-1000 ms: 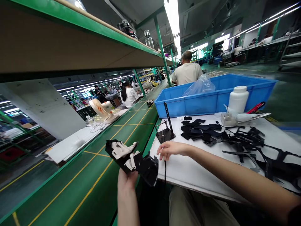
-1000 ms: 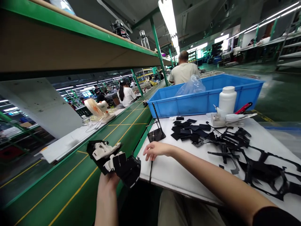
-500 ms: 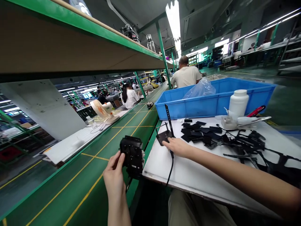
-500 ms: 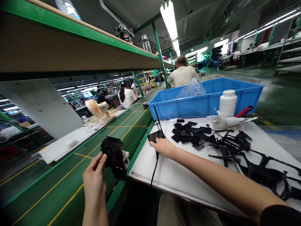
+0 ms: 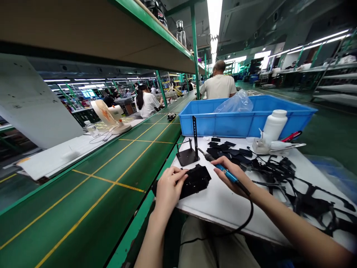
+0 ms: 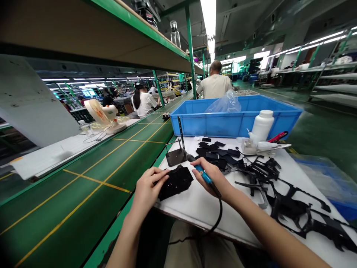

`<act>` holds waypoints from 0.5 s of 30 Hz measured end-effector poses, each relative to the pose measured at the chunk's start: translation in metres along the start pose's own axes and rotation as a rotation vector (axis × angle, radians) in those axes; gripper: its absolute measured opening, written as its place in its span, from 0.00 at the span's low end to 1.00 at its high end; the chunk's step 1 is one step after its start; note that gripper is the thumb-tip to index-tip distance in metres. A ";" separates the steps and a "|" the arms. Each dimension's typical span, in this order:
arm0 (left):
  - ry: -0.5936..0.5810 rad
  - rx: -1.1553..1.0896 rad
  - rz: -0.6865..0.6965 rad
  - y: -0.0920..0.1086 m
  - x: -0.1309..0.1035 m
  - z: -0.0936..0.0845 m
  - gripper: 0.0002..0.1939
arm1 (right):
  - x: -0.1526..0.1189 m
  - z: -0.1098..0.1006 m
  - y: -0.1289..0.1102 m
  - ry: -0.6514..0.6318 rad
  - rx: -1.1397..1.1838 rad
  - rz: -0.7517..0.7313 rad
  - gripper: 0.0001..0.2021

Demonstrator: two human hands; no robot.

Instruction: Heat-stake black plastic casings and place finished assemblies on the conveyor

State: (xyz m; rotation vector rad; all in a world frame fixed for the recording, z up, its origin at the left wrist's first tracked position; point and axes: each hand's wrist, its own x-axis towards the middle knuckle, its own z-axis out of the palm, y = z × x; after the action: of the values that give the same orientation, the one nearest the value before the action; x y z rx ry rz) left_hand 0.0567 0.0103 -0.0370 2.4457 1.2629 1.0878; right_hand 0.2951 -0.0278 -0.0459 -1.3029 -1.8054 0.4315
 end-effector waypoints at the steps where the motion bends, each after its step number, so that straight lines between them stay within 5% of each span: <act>1: -0.018 0.030 0.034 0.002 0.001 0.007 0.11 | -0.003 -0.001 0.002 0.017 0.032 0.029 0.08; 7: -0.041 0.039 0.061 0.007 0.001 0.034 0.11 | -0.006 -0.010 0.017 0.165 0.313 0.092 0.10; 11: -0.061 -0.015 0.024 0.009 -0.001 0.035 0.10 | -0.004 -0.015 0.027 0.142 0.502 0.107 0.13; 15: -0.072 -0.029 0.011 0.011 0.000 0.035 0.09 | -0.004 -0.017 0.030 0.233 0.711 0.186 0.05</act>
State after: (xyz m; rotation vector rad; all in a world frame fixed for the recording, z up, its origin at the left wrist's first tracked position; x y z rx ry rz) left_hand 0.0873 0.0089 -0.0571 2.4501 1.2043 1.0038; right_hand 0.3277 -0.0227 -0.0585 -0.9596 -1.1712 0.8879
